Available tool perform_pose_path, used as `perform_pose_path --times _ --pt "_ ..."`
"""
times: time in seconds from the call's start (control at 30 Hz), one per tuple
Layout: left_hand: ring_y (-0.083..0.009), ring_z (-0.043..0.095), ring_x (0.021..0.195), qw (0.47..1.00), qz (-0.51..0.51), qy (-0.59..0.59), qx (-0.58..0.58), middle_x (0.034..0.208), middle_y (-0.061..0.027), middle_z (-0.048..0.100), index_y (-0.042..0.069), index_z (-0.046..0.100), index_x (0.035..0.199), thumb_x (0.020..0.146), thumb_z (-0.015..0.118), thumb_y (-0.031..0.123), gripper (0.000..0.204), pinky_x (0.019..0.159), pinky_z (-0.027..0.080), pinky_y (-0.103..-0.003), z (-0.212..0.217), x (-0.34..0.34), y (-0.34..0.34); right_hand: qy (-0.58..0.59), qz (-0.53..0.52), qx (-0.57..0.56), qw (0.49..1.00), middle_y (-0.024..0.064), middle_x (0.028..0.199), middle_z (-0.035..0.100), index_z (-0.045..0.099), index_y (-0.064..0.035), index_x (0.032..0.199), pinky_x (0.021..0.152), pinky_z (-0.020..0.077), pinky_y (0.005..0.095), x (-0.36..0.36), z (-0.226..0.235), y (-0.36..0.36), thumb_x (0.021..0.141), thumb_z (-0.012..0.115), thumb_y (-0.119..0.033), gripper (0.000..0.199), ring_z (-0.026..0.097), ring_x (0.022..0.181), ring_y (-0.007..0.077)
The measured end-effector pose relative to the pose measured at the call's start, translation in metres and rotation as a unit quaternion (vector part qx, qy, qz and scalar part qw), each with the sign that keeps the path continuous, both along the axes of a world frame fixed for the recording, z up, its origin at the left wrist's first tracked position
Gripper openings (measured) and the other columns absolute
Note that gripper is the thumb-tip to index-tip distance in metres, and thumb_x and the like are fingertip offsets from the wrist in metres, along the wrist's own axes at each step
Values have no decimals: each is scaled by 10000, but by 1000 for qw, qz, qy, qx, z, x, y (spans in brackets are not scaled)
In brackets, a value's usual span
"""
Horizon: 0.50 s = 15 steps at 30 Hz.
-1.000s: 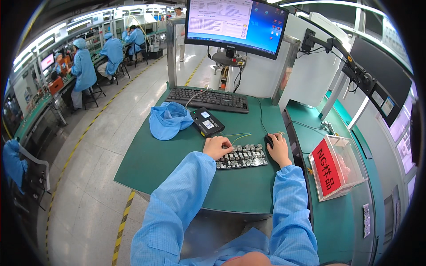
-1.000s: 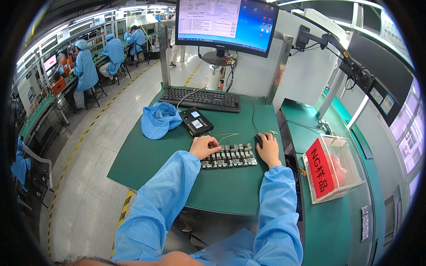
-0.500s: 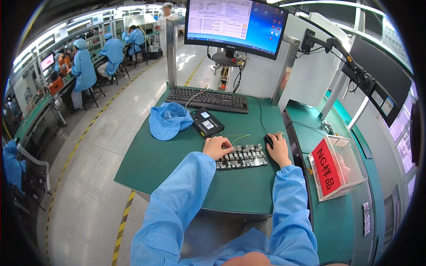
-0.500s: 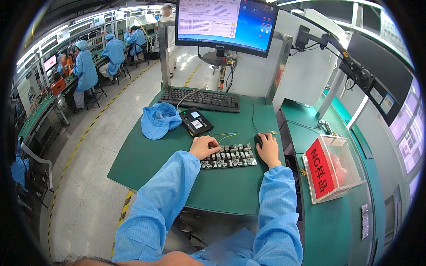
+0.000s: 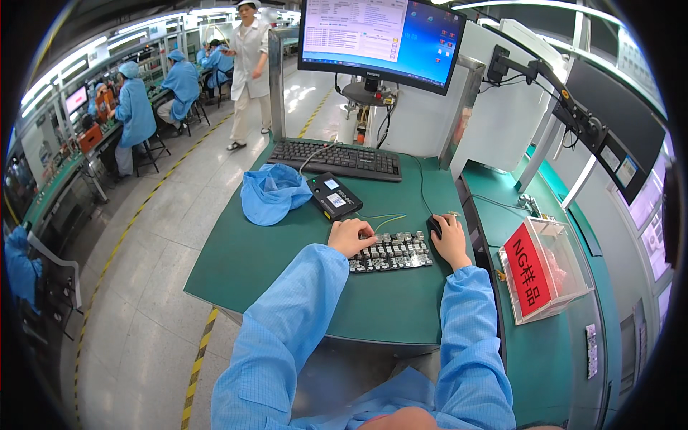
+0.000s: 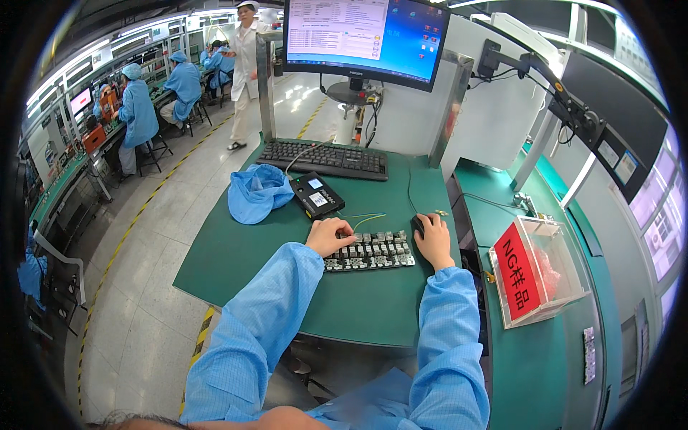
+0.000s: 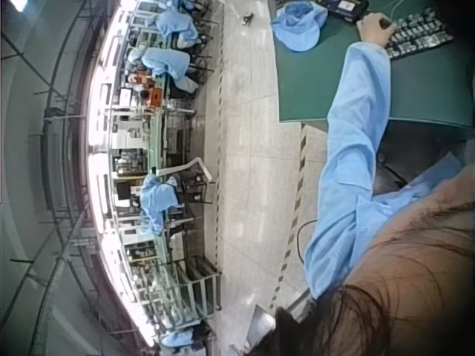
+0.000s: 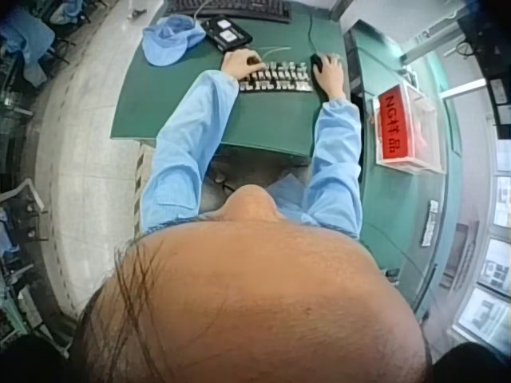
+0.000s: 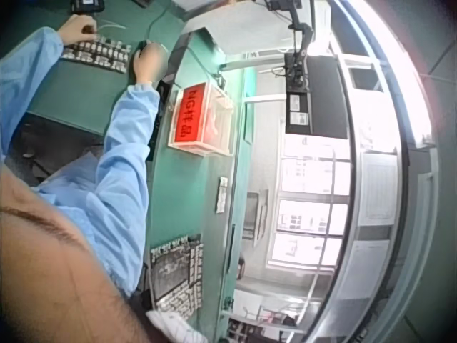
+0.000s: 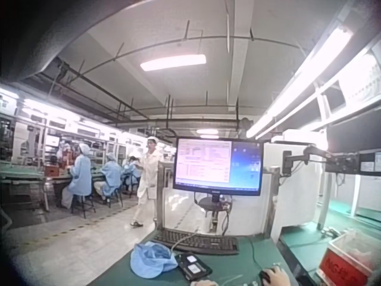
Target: The recorder is inspecting and testing printed circuit boards, scanning barcodes and using a computer interface.
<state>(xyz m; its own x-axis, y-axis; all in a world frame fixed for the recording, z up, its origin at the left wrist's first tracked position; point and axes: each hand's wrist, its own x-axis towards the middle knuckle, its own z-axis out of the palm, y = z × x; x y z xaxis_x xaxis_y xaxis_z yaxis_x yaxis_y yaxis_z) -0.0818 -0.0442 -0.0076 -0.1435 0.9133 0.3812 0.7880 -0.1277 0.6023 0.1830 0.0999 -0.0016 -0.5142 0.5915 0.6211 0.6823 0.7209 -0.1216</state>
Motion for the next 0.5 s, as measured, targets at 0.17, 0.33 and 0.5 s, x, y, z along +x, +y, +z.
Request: perform_pose_path --times 0.17,0.33,0.5 --pt "-180 580 847 1000 0 2 1 814 -1 619 150 661 787 755 699 353 208 801 363 -343 0 0 0 2 2 2 1000 102 1082 534 584 -130 1143 796 466 418 0 1 -1 733 668 -148 419 538 923 328" --pt "-182 582 843 1000 -2 2 2 810 -4 622 147 662 791 752 703 355 215 799 374 -346 0 0 0 6 2 -8 1000 98 1082 535 586 -129 1139 802 465 415 0 0 1 732 690 -186 424 537 937 330" --pt "-183 586 845 1000 -2 2 8 811 -5 625 145 662 792 754 704 354 216 798 376 -343 -1 -1 0 6 1 -10 1000 102 1092 536 587 -127 1139 807 464 415 0 0 0 733 700 -214 430 536 945 332"
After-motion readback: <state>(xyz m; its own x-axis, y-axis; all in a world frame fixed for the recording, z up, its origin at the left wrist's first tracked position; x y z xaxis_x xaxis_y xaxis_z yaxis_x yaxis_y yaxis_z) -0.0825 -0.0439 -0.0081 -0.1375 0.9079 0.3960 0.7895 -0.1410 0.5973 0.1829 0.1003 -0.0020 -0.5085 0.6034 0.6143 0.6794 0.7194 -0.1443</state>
